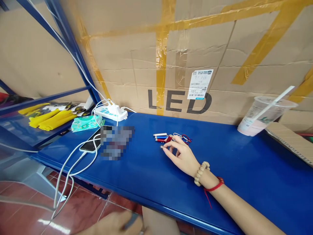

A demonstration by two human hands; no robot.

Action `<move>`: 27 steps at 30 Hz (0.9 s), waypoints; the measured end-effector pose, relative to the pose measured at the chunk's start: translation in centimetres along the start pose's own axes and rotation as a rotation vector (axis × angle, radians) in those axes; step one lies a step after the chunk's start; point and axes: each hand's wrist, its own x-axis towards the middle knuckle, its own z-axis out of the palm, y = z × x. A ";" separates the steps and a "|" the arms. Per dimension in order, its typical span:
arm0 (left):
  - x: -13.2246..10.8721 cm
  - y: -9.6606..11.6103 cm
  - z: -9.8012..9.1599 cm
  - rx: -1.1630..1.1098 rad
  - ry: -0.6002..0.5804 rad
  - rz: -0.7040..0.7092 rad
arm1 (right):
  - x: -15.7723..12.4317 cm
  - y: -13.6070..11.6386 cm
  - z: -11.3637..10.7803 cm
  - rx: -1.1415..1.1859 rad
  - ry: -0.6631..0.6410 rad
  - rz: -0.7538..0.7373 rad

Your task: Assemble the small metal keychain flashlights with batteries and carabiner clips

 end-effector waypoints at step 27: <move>13.6 -5.9 3.8 -0.901 -0.011 -0.344 | -0.4 0.9 -1.0 -0.152 0.004 -0.050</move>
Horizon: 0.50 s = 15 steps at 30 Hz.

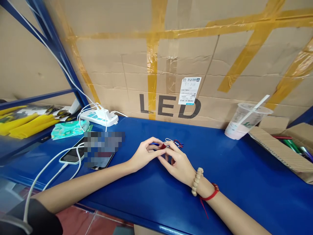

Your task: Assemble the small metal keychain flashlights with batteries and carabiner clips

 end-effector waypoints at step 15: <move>0.1 -0.7 -0.6 0.099 -0.023 -0.028 | 0.0 -0.2 0.3 0.045 -0.056 0.025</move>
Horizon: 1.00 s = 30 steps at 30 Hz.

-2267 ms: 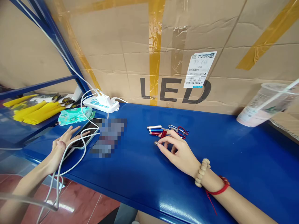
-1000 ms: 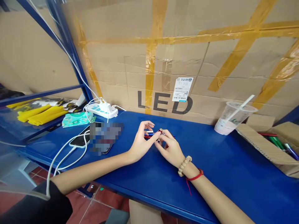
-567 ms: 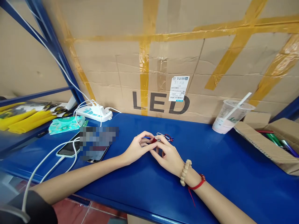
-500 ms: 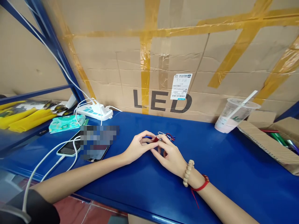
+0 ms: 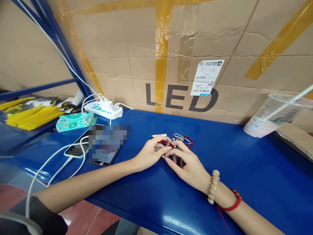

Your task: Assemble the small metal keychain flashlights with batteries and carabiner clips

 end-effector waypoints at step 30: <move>-0.1 -0.1 -0.8 0.322 -0.148 0.214 | 0.2 1.5 -2.3 0.012 0.068 0.056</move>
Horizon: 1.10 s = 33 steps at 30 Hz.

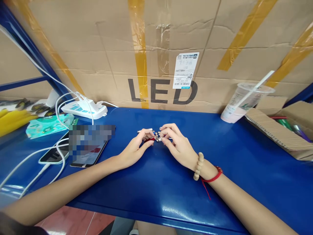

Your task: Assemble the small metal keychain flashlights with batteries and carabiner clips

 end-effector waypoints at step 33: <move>-1.0 -0.8 0.1 0.367 0.156 0.520 | 0.4 -1.2 -0.9 0.126 0.046 0.090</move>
